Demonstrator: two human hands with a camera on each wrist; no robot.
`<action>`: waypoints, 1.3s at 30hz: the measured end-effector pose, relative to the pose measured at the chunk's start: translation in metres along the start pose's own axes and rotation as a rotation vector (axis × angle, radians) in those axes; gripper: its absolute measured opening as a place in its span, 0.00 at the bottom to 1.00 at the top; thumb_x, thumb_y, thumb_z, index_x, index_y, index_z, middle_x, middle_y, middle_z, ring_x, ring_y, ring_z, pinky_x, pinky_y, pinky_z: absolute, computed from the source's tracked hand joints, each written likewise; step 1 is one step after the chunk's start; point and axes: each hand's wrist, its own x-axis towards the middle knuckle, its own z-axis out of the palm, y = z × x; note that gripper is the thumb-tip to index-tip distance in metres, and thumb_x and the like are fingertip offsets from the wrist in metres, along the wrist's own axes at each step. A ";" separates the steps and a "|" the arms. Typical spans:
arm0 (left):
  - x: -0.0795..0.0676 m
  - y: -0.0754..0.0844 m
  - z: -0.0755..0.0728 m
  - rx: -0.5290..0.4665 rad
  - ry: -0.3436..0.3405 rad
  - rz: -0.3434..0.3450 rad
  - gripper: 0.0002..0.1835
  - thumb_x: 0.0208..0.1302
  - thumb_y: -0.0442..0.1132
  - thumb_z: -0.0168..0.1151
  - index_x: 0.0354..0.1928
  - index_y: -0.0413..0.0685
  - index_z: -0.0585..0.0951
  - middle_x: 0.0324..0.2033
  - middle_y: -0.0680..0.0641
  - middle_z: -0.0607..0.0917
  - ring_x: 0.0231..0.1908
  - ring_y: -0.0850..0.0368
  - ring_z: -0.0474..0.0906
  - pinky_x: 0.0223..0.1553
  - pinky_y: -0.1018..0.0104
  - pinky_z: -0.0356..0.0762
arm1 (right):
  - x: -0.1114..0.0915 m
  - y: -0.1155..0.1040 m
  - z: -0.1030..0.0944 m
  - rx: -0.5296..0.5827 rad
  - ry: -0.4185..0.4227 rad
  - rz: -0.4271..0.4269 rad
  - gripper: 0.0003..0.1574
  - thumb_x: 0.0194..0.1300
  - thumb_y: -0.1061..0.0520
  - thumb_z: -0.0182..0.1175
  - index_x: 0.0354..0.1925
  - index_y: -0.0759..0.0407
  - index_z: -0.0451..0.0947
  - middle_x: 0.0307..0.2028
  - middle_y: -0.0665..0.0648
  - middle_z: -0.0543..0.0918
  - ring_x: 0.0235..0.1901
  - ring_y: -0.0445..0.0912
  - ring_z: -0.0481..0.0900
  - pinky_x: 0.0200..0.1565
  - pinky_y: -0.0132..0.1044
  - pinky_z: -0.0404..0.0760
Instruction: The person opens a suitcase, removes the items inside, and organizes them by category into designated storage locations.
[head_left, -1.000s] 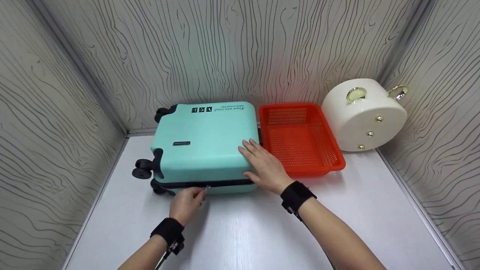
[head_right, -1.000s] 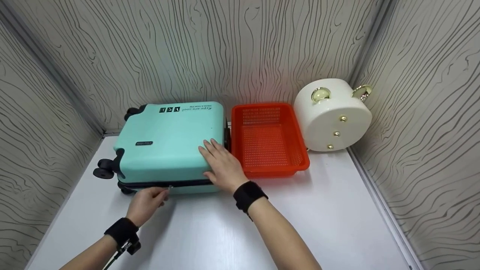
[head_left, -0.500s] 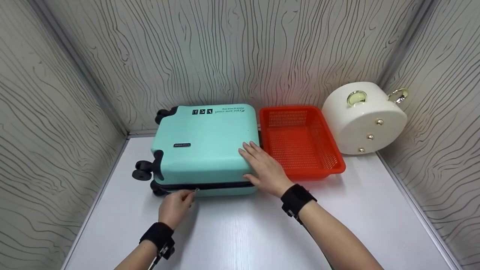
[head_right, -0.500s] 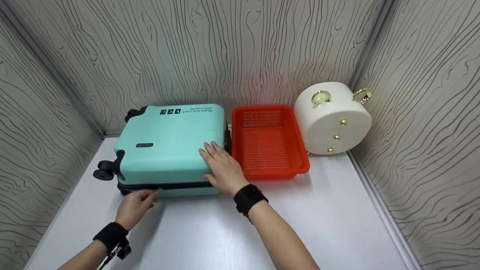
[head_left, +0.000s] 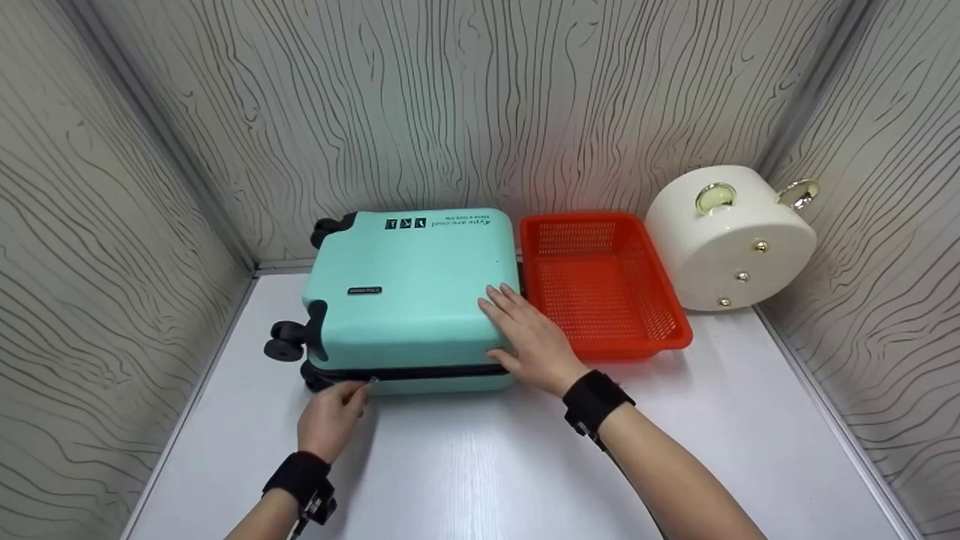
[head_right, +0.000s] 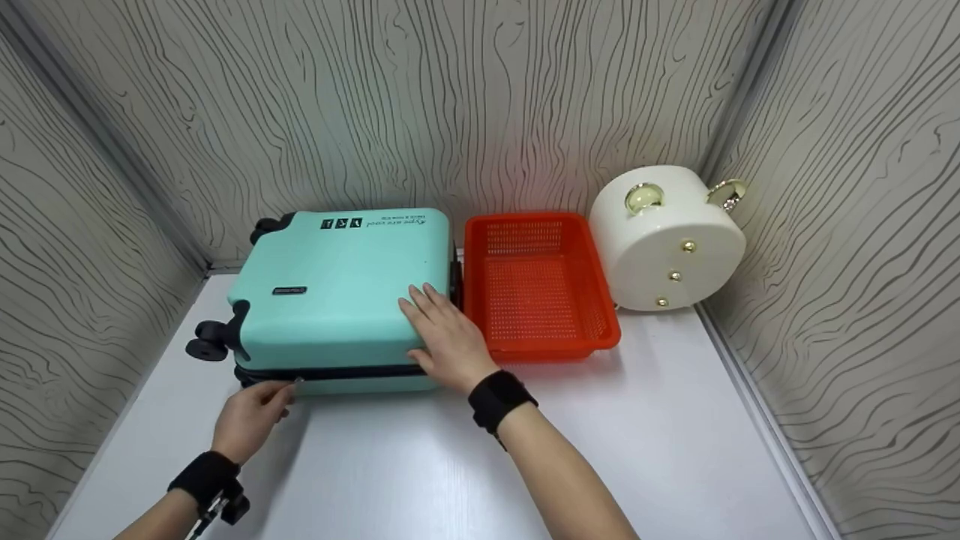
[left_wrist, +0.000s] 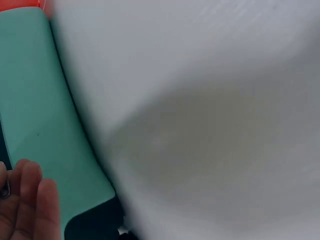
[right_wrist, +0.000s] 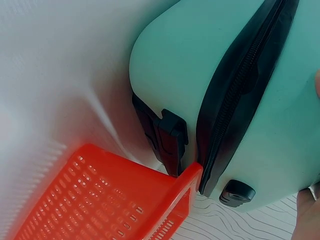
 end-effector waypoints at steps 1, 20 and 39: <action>0.000 -0.002 -0.001 -0.005 0.002 -0.007 0.10 0.73 0.44 0.64 0.45 0.48 0.90 0.30 0.54 0.88 0.28 0.62 0.81 0.29 0.62 0.77 | 0.000 0.000 0.000 0.000 0.001 0.000 0.52 0.68 0.48 0.70 0.80 0.55 0.56 0.79 0.57 0.55 0.79 0.52 0.49 0.74 0.48 0.56; 0.000 -0.025 -0.025 0.009 0.058 -0.061 0.11 0.75 0.43 0.62 0.47 0.46 0.89 0.34 0.53 0.89 0.30 0.60 0.83 0.30 0.62 0.77 | -0.002 -0.001 0.001 0.008 0.016 0.005 0.53 0.67 0.48 0.71 0.80 0.54 0.56 0.79 0.56 0.56 0.79 0.51 0.48 0.74 0.49 0.55; 0.002 -0.037 -0.037 -0.041 0.062 -0.124 0.14 0.77 0.44 0.59 0.51 0.42 0.87 0.38 0.47 0.89 0.32 0.58 0.84 0.31 0.64 0.79 | -0.002 0.001 0.002 0.019 0.010 0.008 0.51 0.68 0.49 0.70 0.80 0.54 0.56 0.80 0.56 0.55 0.79 0.51 0.48 0.74 0.48 0.56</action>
